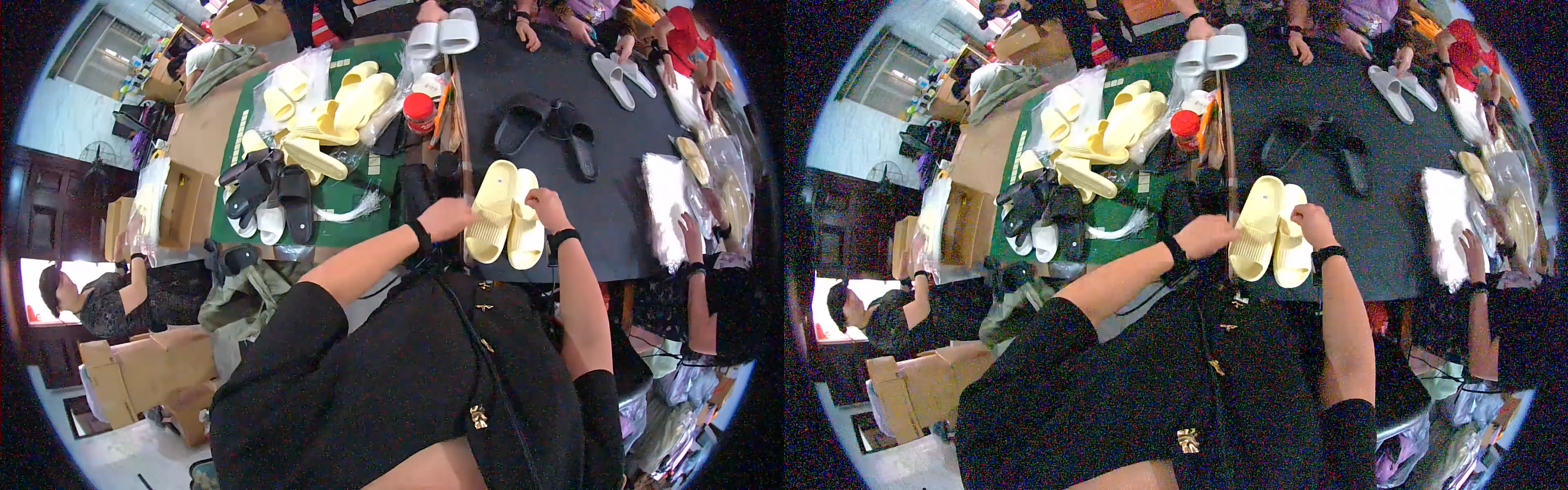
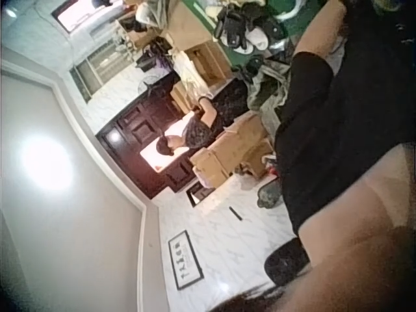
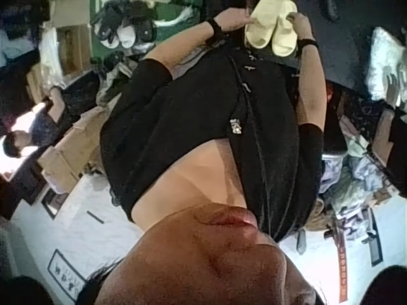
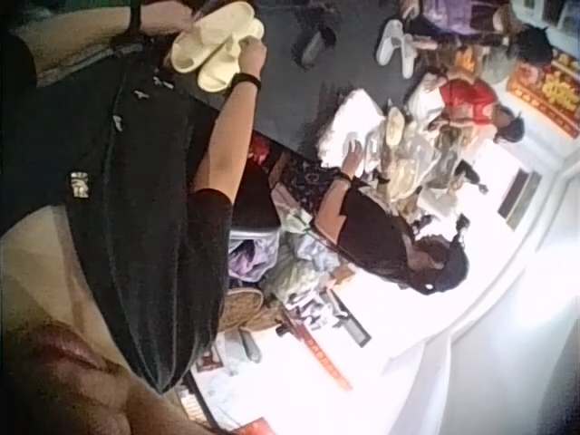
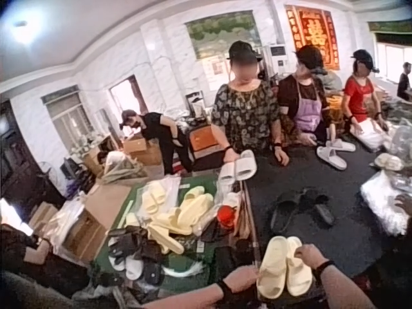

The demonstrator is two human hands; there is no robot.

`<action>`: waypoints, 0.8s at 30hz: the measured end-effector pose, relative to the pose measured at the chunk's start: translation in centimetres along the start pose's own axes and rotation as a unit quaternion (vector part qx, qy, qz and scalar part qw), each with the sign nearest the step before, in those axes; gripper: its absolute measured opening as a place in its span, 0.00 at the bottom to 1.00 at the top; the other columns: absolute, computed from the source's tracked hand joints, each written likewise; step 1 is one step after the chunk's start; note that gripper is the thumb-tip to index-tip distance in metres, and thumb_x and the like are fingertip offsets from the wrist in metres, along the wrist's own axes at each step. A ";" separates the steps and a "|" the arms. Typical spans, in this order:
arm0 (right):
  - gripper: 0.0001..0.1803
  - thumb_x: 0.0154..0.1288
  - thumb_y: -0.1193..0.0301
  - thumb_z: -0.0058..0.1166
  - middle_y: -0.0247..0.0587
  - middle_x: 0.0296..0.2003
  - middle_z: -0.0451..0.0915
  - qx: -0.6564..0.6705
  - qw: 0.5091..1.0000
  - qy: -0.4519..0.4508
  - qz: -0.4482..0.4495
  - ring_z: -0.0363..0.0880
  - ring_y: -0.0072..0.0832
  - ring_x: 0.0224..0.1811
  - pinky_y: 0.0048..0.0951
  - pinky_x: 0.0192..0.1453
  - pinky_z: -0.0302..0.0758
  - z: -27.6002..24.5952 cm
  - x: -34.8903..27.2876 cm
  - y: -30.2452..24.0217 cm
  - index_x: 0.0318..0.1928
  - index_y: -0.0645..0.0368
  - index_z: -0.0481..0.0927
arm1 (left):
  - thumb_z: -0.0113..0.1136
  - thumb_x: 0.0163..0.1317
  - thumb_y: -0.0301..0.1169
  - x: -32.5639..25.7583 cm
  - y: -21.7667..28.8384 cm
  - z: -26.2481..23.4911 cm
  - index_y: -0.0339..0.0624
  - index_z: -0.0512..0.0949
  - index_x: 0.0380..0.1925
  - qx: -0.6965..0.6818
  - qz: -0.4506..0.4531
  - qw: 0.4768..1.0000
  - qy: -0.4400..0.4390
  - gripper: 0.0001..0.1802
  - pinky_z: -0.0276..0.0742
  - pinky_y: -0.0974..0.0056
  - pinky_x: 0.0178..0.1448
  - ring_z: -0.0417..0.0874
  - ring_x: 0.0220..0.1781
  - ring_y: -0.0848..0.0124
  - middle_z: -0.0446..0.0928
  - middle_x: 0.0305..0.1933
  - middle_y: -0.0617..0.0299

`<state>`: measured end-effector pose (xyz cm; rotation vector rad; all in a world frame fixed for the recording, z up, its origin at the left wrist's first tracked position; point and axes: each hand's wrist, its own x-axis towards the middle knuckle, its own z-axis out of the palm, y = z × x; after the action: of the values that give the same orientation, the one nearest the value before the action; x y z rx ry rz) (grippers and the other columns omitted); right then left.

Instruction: Checking, sorting, and packing various styles of foam shoes into plastic bags.

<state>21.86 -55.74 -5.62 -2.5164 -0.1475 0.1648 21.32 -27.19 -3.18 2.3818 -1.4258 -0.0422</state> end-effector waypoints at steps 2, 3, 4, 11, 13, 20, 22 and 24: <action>0.07 0.52 0.71 0.55 0.48 0.28 0.80 0.003 1.000 -0.007 0.002 0.79 0.43 0.33 0.39 0.41 0.75 0.2 0.1 0.2 0.28 0.61 0.81 | 0.49 0.55 0.27 -1.5 0.8 1.9 0.50 0.76 0.39 0.036 0.040 0.995 -0.086 0.12 0.76 0.57 0.32 0.80 0.35 0.59 0.77 0.28 0.56; 0.06 0.52 0.72 0.54 0.49 0.27 0.80 0.004 1.000 -0.001 -0.019 0.79 0.42 0.31 0.37 0.38 0.74 0.5 0.1 0.7 0.29 0.62 0.81 | 0.49 0.56 0.28 -2.1 1.1 3.0 0.52 0.75 0.40 0.034 0.061 0.994 -0.081 0.12 0.76 0.57 0.31 0.81 0.33 0.59 0.77 0.28 0.58; 0.06 0.52 0.74 0.54 0.49 0.26 0.79 0.006 0.999 0.005 -0.040 0.79 0.40 0.29 0.34 0.36 0.74 0.6 0.1 0.8 0.29 0.63 0.80 | 0.48 0.57 0.29 -1.9 1.9 3.0 0.52 0.74 0.40 0.017 0.032 0.992 -0.119 0.11 0.76 0.56 0.29 0.82 0.31 0.58 0.78 0.28 0.58; 0.07 0.52 0.73 0.55 0.48 0.25 0.80 0.024 0.998 -0.053 0.008 0.79 0.37 0.27 0.32 0.35 0.74 0.6 -0.3 0.3 0.30 0.63 0.81 | 0.50 0.55 0.30 -1.8 1.9 6.6 0.49 0.75 0.32 0.049 0.014 0.992 -0.118 0.06 0.76 0.55 0.27 0.82 0.29 0.59 0.78 0.25 0.57; 0.08 0.52 0.72 0.55 0.47 0.25 0.80 0.037 0.994 -0.090 0.049 0.80 0.35 0.28 0.31 0.35 0.74 0.3 -0.5 0.1 0.31 0.63 0.81 | 0.50 0.55 0.30 -1.5 2.2 6.2 0.46 0.75 0.29 0.043 0.005 0.991 -0.128 0.05 0.77 0.55 0.28 0.82 0.30 0.58 0.78 0.25 0.56; 0.09 0.51 0.71 0.58 0.45 0.24 0.80 0.035 0.994 -0.088 0.049 0.79 0.32 0.28 0.31 0.35 0.74 1.1 -0.5 1.4 0.32 0.63 0.82 | 0.52 0.54 0.33 0.1 4.0 4.5 0.44 0.76 0.25 0.026 0.024 0.993 -0.115 0.07 0.77 0.54 0.33 0.81 0.29 0.57 0.78 0.24 0.55; 0.09 0.51 0.71 0.59 0.43 0.23 0.80 0.068 0.991 -0.099 0.055 0.77 0.28 0.27 0.29 0.35 0.73 1.2 -0.5 1.6 0.31 0.64 0.82 | 0.52 0.55 0.35 1.1 4.9 4.4 0.44 0.77 0.25 0.029 0.015 0.993 -0.113 0.08 0.76 0.54 0.33 0.81 0.29 0.56 0.78 0.24 0.54; 0.10 0.50 0.71 0.60 0.42 0.25 0.81 0.095 0.986 -0.116 0.068 0.78 0.28 0.28 0.29 0.35 0.74 1.2 -0.3 1.8 0.31 0.64 0.82 | 0.51 0.59 0.38 2.0 5.5 4.6 0.43 0.77 0.25 -0.033 -0.047 0.990 -0.129 0.12 0.76 0.53 0.32 0.81 0.28 0.56 0.78 0.24 0.54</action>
<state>21.49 -56.52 -7.62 -2.3114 -0.0493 0.5036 16.74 -32.59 -5.37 2.4556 -1.3955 -0.4291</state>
